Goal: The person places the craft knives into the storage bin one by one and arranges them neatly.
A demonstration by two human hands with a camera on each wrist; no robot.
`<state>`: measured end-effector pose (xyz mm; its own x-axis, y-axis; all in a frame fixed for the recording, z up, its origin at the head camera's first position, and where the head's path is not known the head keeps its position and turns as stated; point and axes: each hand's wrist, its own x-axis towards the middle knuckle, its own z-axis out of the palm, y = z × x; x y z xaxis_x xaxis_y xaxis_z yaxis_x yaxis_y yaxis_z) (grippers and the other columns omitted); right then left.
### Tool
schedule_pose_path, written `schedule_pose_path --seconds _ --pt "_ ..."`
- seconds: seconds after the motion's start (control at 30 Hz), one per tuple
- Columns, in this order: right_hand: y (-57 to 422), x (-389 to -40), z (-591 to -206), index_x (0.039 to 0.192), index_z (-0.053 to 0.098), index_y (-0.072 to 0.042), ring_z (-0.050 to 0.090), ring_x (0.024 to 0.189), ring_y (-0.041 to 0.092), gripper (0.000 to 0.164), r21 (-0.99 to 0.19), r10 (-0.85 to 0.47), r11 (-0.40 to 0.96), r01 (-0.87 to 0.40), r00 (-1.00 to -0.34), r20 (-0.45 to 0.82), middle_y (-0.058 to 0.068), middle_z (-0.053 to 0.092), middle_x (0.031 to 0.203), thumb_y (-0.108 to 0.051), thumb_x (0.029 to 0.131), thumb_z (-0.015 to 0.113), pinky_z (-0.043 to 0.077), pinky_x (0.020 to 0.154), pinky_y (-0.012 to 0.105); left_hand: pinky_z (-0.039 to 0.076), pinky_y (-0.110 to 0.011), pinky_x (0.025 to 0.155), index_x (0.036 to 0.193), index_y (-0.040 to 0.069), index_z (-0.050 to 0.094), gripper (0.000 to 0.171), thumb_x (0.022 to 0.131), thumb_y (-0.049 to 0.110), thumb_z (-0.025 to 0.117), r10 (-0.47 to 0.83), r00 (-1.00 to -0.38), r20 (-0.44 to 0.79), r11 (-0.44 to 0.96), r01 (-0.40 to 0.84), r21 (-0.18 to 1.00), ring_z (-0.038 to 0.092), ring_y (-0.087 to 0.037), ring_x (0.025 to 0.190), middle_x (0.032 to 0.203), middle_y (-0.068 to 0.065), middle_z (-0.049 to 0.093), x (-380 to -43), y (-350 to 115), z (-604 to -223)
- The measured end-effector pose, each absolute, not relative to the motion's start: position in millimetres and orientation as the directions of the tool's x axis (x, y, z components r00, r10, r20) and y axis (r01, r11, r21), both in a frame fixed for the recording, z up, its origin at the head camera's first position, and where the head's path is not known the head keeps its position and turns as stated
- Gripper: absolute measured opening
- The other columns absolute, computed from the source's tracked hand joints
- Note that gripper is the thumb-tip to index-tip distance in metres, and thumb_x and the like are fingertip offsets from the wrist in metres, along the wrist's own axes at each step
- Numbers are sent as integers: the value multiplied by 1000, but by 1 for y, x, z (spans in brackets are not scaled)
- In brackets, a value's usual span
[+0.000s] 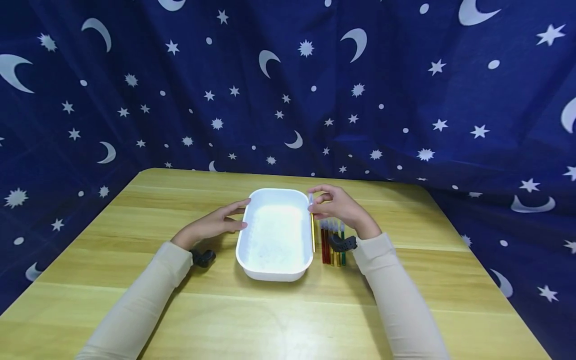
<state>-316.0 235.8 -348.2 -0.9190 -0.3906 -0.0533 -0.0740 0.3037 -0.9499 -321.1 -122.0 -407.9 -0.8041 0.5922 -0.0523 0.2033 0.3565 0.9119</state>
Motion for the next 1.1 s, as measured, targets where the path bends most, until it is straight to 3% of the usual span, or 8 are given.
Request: schedule_pose_path --seconds 0.17,0.43,0.9,1.1 --pt "225 -320 -348 142 44 6 69 82 20 57 -951 -395 302 -70 -917 -58 11 57 96 -1 91 70 55 86 52 36 -52 110 160 24 22 76 98 29 65 583 -810 -66 361 186 914 33 -31 144 160 -12 30 -322 -121 -408" --pt "209 -324 -344 142 45 4 69 85 22 56 -955 -418 288 -66 -906 -63 12 58 96 -3 92 69 58 80 39 41 -52 105 160 25 21 75 98 29 64 578 -812 -81 369 171 914 34 -31 144 160 -11 30 -322 -120 -407" --pt "178 -333 -348 143 43 6 69 83 18 56 -962 -454 270 -45 -887 -86 8 65 92 1 93 67 53 91 52 41 -51 105 160 25 21 75 99 30 63 570 -816 -91 370 156 916 35 -30 143 160 -12 30 -320 -121 -406" --pt "166 -338 -351 141 45 5 68 81 17 53 -964 -437 267 1 -891 -122 7 65 89 4 93 66 58 81 38 42 -52 105 161 24 20 75 99 30 62 575 -813 -90 370 161 915 38 -32 141 159 -14 30 -320 -120 -405"
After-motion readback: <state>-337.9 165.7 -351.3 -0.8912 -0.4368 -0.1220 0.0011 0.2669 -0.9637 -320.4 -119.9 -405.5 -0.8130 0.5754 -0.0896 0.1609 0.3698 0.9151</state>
